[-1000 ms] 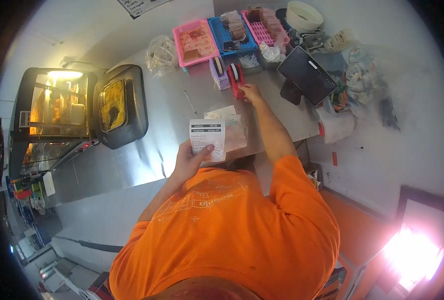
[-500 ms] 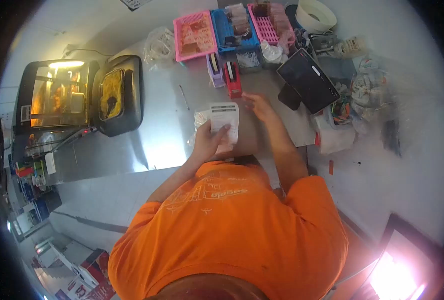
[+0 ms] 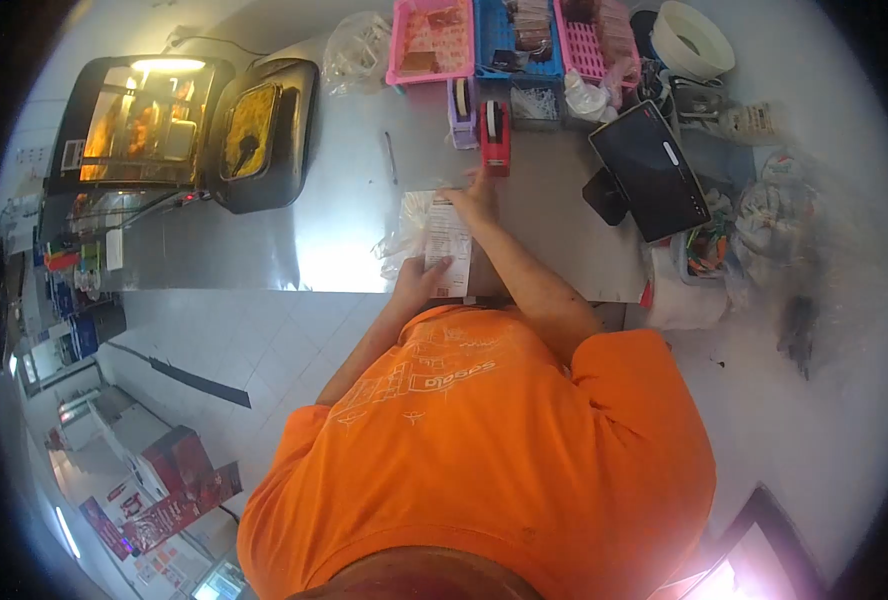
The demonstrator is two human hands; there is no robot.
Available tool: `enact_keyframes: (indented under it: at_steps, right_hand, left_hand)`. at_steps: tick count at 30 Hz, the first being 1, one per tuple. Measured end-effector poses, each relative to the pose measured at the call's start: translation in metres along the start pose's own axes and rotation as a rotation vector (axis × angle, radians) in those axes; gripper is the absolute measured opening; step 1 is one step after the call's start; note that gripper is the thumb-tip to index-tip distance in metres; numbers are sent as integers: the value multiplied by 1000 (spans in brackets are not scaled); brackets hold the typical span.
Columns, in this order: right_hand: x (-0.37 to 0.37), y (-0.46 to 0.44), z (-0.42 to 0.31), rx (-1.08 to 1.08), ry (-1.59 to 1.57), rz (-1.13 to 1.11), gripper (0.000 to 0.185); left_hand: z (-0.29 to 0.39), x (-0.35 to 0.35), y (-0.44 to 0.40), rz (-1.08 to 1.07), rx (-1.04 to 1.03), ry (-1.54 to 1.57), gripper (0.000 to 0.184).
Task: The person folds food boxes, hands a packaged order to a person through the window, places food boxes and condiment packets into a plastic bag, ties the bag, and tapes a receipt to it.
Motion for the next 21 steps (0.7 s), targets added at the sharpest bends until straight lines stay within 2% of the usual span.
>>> enact_keyframes:
  at_steps: [3,6,8,11,14,15,18,21]
  right_hand:
    - [-3,2,-1,-22,-68,30,53]
    - [-5,-12,30,-11,-222,97,50]
    - [25,-24,21,159,25,355,44]
    - [22,-85,79,-71,103,253,39]
    - [36,-94,66,-475,-408,-261,34]
    - [37,-93,65,-462,-452,-334,24]
    - [41,-85,70,-476,-705,-336,18]
    - [28,-79,130,-135,-589,-426,13]
  left_hand:
    - [-12,-3,8,-22,57,67,39]
    - [0,-3,19,-47,81,118,37]
    - [6,-1,27,-59,106,189,36]
    - [-9,1,34,-135,135,318,38]
    - [-41,3,34,-211,202,413,33]
    - [-38,4,36,-221,212,398,33]
    - [-34,10,41,-276,236,351,36]
    - [-45,24,35,-370,239,292,41]
Point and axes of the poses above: each hand's wrist, its own y-axis away from the middle knuckle, its own x-axis out of the back of the hand, z = x × y, the point moved 3 cm from there along -y, towards the middle knuckle, and after that the axes turned 2 degrees about -z, right-handed, at the moved point
